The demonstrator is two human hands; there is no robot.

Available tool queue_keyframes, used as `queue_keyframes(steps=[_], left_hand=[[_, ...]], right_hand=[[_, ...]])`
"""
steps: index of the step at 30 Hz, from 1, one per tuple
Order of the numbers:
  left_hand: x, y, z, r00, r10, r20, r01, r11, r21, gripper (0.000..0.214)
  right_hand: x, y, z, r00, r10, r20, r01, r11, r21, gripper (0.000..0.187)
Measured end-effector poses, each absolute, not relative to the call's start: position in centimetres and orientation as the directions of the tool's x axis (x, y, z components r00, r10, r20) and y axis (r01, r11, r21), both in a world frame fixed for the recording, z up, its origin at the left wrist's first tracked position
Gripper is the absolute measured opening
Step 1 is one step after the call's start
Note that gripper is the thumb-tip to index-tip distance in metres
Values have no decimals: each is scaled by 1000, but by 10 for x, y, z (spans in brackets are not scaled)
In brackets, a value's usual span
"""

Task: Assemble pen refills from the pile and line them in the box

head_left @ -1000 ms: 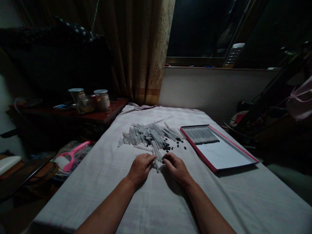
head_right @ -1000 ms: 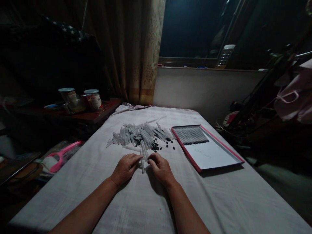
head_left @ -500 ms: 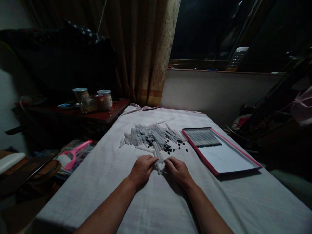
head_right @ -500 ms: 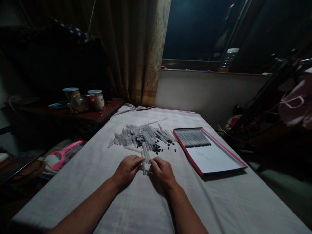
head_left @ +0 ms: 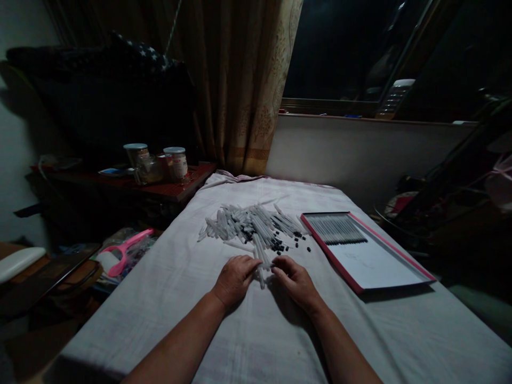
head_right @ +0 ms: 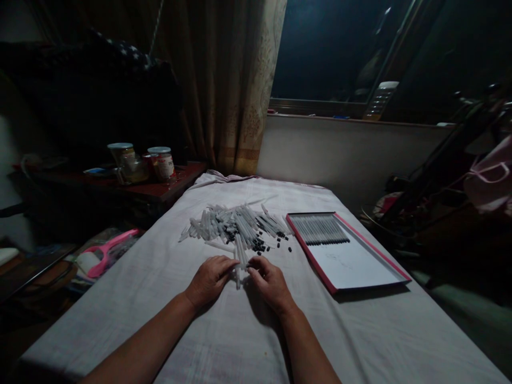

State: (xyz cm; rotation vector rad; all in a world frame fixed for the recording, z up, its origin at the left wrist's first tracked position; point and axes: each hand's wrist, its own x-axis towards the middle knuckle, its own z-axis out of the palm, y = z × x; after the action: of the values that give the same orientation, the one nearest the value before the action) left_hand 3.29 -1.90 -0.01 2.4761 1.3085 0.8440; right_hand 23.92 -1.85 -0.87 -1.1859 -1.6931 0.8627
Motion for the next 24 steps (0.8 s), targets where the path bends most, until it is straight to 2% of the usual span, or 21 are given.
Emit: queue_keyframes(steps=[3,6,15,24], left_hand=[[33,-19,0,438,815,379,692,-574,437,25],[33,-18,-1,442,814,377,690,-577,436,26],[33,-19,2,444,815,372,687,-576,443,25],[36,-17,2,459,804,379,695,-590,410,28]], right_hand=[[239,-18,-8,-157,947,279,373,319,-872,20],[238,-19,-7,-155,956,251,421,293,-858,27],[237,-21,-3,-142,951,274,379,308,-873,19],[235,-19,-1,-66,969,237,435,242,-867,34]])
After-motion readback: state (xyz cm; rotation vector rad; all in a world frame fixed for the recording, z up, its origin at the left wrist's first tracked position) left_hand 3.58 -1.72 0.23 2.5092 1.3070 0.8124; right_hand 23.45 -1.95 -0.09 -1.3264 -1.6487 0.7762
